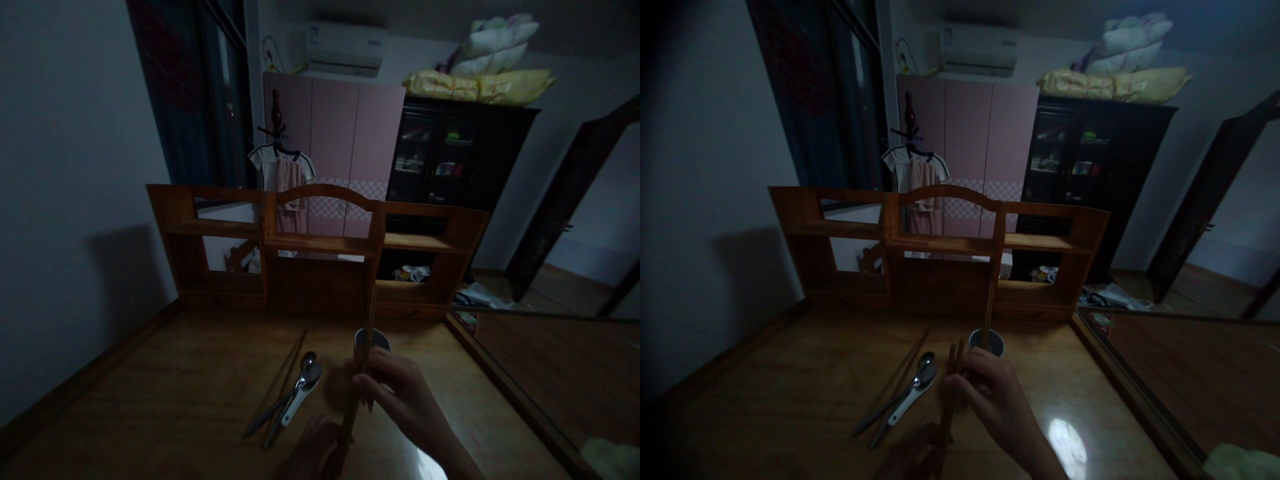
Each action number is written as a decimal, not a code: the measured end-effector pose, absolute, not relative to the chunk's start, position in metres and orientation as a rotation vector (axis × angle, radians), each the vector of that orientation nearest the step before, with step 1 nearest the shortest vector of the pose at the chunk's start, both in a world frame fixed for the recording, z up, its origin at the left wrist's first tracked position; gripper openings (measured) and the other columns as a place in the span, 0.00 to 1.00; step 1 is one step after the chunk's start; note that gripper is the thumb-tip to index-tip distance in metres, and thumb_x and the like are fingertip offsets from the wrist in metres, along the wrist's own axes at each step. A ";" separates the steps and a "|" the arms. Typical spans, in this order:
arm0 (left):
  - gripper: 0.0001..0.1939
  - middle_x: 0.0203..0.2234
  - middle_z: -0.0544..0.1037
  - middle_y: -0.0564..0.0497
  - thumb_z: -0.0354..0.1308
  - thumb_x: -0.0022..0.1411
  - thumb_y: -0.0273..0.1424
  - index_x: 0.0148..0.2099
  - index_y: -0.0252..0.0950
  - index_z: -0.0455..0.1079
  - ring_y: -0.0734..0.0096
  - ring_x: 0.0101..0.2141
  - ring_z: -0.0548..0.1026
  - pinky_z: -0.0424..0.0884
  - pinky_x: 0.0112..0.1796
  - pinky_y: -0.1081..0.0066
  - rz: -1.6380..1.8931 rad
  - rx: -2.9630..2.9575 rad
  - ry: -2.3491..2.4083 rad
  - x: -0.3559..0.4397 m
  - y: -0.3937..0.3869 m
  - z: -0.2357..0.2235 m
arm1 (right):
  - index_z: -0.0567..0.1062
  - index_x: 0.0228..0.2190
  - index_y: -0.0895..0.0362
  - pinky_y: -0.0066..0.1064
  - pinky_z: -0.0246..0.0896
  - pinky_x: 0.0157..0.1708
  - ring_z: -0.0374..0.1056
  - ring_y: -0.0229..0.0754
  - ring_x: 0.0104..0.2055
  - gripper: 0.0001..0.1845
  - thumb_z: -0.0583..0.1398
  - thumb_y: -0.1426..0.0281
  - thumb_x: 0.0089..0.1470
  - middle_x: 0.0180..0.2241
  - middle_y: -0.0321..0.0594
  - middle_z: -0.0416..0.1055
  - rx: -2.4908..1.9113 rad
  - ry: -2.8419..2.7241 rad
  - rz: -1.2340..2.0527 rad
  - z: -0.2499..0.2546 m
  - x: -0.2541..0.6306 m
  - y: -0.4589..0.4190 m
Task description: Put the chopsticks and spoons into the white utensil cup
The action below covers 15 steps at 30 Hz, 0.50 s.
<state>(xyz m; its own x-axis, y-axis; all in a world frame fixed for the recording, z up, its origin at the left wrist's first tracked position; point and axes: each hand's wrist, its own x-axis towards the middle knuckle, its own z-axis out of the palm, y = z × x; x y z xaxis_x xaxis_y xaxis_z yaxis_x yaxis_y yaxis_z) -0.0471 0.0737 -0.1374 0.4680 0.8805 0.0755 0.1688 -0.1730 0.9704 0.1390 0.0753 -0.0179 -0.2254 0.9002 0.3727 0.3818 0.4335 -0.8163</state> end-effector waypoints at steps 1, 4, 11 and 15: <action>0.18 0.34 0.75 0.48 0.55 0.59 0.47 0.38 0.38 0.75 0.67 0.34 0.71 0.68 0.34 0.73 0.841 1.635 0.923 -0.045 0.076 -0.141 | 0.74 0.30 0.58 0.26 0.59 0.27 0.65 0.37 0.30 0.10 0.60 0.65 0.59 0.30 0.38 0.67 -1.091 -1.832 0.717 -0.019 0.139 0.075; 0.24 0.28 0.73 0.51 0.49 0.61 0.52 0.36 0.36 0.73 0.70 0.29 0.69 0.66 0.30 0.74 0.855 1.571 0.969 -0.041 0.080 -0.155 | 0.74 0.29 0.58 0.26 0.59 0.27 0.65 0.36 0.30 0.10 0.60 0.66 0.59 0.30 0.38 0.67 -1.071 -1.869 0.703 -0.027 0.138 0.074; 0.29 0.32 0.76 0.49 0.47 0.59 0.56 0.39 0.37 0.74 0.71 0.28 0.70 0.67 0.30 0.74 0.851 1.555 0.952 -0.036 0.089 -0.196 | 0.76 0.31 0.57 0.26 0.60 0.29 0.66 0.37 0.32 0.08 0.61 0.66 0.58 0.32 0.38 0.67 -1.086 -1.852 0.695 -0.040 0.142 0.074; 0.25 0.31 0.76 0.50 0.48 0.61 0.52 0.38 0.36 0.74 0.73 0.26 0.70 0.67 0.30 0.75 0.809 1.607 0.930 -0.038 0.094 -0.206 | 0.74 0.27 0.58 0.26 0.59 0.29 0.65 0.36 0.31 0.08 0.62 0.67 0.56 0.31 0.37 0.67 -1.077 -1.867 0.687 -0.039 0.140 0.073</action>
